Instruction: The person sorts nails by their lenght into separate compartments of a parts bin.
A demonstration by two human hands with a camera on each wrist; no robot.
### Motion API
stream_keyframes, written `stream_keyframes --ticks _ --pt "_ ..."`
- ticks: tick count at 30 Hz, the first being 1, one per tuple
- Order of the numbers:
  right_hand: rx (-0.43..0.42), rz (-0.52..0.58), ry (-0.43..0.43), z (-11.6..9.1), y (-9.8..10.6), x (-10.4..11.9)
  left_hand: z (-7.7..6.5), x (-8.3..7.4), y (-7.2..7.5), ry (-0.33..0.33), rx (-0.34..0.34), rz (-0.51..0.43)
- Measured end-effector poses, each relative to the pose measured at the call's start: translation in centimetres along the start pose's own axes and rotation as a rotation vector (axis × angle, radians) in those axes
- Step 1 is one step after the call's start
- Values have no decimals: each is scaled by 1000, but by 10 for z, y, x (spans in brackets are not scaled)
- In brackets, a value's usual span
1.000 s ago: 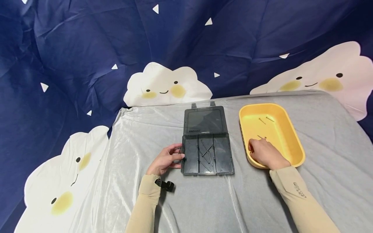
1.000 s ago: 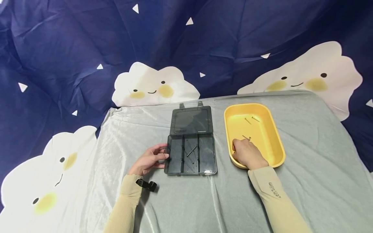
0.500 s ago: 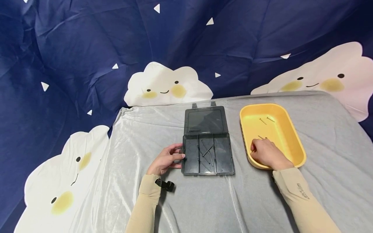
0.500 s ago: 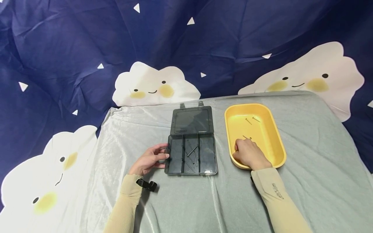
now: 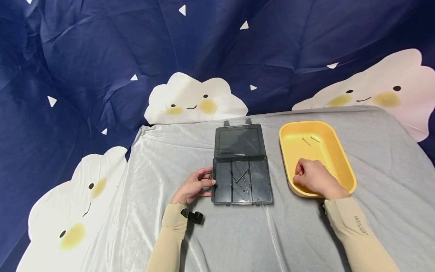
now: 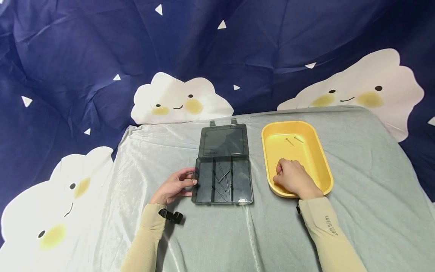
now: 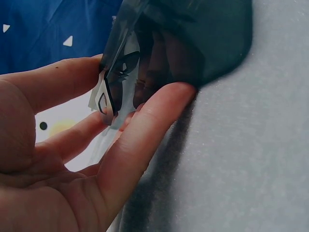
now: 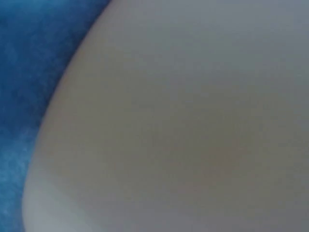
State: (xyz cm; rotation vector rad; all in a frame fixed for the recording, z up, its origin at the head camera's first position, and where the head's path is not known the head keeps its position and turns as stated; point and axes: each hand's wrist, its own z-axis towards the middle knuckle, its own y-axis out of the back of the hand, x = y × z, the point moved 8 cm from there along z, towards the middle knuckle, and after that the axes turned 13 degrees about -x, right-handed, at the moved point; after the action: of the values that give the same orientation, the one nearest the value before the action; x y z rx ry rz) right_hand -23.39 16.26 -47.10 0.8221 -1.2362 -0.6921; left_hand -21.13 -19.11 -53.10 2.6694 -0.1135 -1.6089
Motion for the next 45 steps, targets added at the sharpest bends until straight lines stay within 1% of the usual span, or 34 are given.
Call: stream_keyframes --ticks 8,19,32,37,45 --pt "-28 40 -4 -2 9 0 1 1 0 -1 -4 3" --pt "-107 61 6 -4 29 7 1 1 0 -3 -2 -1" --pt "-220 115 34 -4 54 27 0 0 0 -8 -9 3" --pt "-253 145 31 -4 61 36 1 1 0 -7 -8 6" --pt "-303 218 9 -2 68 46 3 2 1 -6 -5 12"
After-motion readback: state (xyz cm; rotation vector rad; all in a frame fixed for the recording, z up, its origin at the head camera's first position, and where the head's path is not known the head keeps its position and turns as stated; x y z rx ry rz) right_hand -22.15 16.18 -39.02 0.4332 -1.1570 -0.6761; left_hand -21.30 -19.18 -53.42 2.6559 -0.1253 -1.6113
